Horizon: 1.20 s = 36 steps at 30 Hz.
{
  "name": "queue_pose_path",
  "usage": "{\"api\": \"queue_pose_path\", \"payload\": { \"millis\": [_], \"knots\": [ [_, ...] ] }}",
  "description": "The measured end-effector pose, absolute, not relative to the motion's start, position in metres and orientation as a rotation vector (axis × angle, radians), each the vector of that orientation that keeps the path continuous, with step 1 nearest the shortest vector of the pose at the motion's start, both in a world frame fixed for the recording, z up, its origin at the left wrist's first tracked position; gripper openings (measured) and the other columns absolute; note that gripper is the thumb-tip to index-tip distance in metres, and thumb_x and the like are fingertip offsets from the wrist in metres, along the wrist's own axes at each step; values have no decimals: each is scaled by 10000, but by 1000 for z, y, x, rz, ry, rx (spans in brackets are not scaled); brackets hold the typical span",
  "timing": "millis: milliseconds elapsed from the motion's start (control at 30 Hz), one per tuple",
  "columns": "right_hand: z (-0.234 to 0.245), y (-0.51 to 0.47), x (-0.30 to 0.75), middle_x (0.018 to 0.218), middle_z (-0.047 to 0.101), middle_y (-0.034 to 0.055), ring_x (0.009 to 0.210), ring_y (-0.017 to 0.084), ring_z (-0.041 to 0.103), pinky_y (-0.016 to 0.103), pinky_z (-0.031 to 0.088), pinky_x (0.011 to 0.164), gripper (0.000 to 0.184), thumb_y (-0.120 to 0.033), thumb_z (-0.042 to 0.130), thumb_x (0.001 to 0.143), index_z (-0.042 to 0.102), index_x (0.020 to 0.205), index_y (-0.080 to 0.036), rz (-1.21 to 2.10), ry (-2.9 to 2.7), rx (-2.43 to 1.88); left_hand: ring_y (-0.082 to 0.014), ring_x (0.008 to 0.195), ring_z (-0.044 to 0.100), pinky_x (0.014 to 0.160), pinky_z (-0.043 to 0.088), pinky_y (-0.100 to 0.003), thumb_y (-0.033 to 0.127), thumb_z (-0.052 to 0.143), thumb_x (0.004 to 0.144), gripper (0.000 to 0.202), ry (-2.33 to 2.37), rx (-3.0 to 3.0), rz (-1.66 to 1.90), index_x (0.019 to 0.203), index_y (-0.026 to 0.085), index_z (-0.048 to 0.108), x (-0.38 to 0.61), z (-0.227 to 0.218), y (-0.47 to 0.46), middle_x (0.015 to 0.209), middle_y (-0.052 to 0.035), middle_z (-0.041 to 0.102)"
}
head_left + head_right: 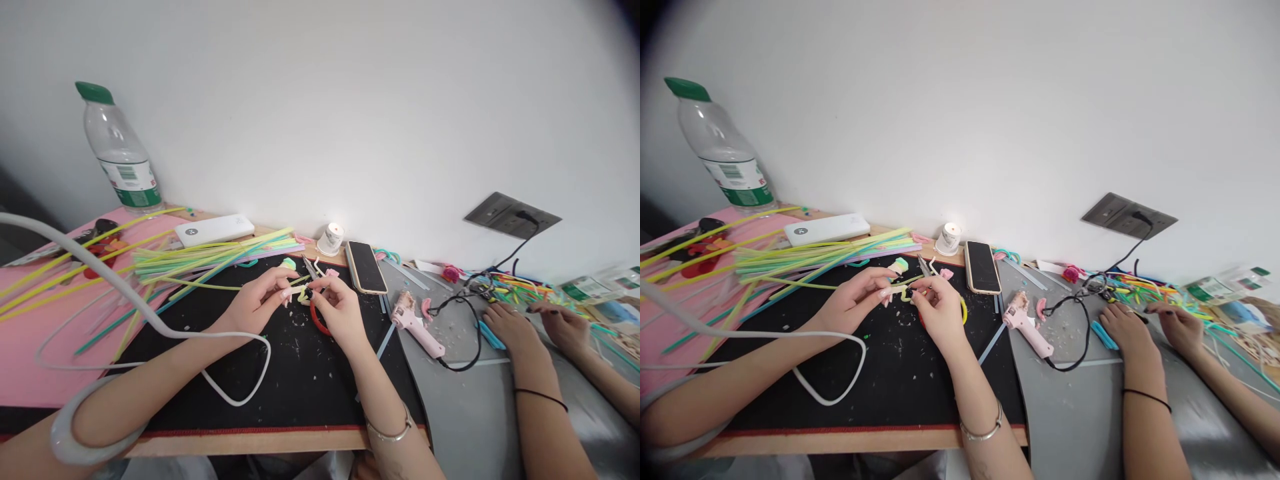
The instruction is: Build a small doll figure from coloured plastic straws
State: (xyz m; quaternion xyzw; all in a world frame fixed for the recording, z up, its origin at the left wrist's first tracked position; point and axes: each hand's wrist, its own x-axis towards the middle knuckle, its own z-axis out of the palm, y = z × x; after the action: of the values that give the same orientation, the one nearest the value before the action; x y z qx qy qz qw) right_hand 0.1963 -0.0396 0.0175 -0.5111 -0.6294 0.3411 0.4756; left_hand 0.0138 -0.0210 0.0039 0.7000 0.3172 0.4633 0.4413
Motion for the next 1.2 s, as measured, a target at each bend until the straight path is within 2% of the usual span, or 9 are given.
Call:
{"api": "queue_pose_path", "payload": {
  "millis": [467, 733, 933, 1200],
  "knots": [
    [17, -39, 199, 697, 538, -15, 532, 92, 425, 226, 355, 516, 110, -243, 594, 769, 629, 844, -172, 855, -1556, -1294, -130, 679, 551, 708, 448, -272, 207, 474, 892, 245, 756, 1731, 1134, 1132, 196, 521, 13, 1, -21, 725, 23, 550],
    [26, -41, 205, 726, 493, -14, 620, 119, 448, 236, 372, 595, 87, -198, 489, 845, 570, 873, -187, 734, -1871, -1281, -136, 691, 554, 733, 446, -288, 212, 470, 891, 269, 747, 1730, 1091, 1158, 197, 501, 12, 1, -20, 726, 24, 552],
    [29, -43, 206, 787, 524, 8, 720, 151, 489, 265, 394, 676, 115, -182, 422, 879, 534, 899, -195, 669, -2001, -1257, -132, 698, 554, 740, 452, -291, 219, 449, 906, 255, 715, 1730, 1077, 1159, 199, 481, 12, 1, -19, 736, 26, 540],
    [29, -43, 206, 763, 486, -6, 706, 147, 472, 259, 382, 669, 83, -176, 431, 876, 511, 883, -198, 650, -2000, -1274, -127, 693, 555, 738, 449, -290, 210, 453, 905, 247, 688, 1695, 1074, 1151, 194, 475, 12, 2, -19, 736, 27, 539]
  ]
}}
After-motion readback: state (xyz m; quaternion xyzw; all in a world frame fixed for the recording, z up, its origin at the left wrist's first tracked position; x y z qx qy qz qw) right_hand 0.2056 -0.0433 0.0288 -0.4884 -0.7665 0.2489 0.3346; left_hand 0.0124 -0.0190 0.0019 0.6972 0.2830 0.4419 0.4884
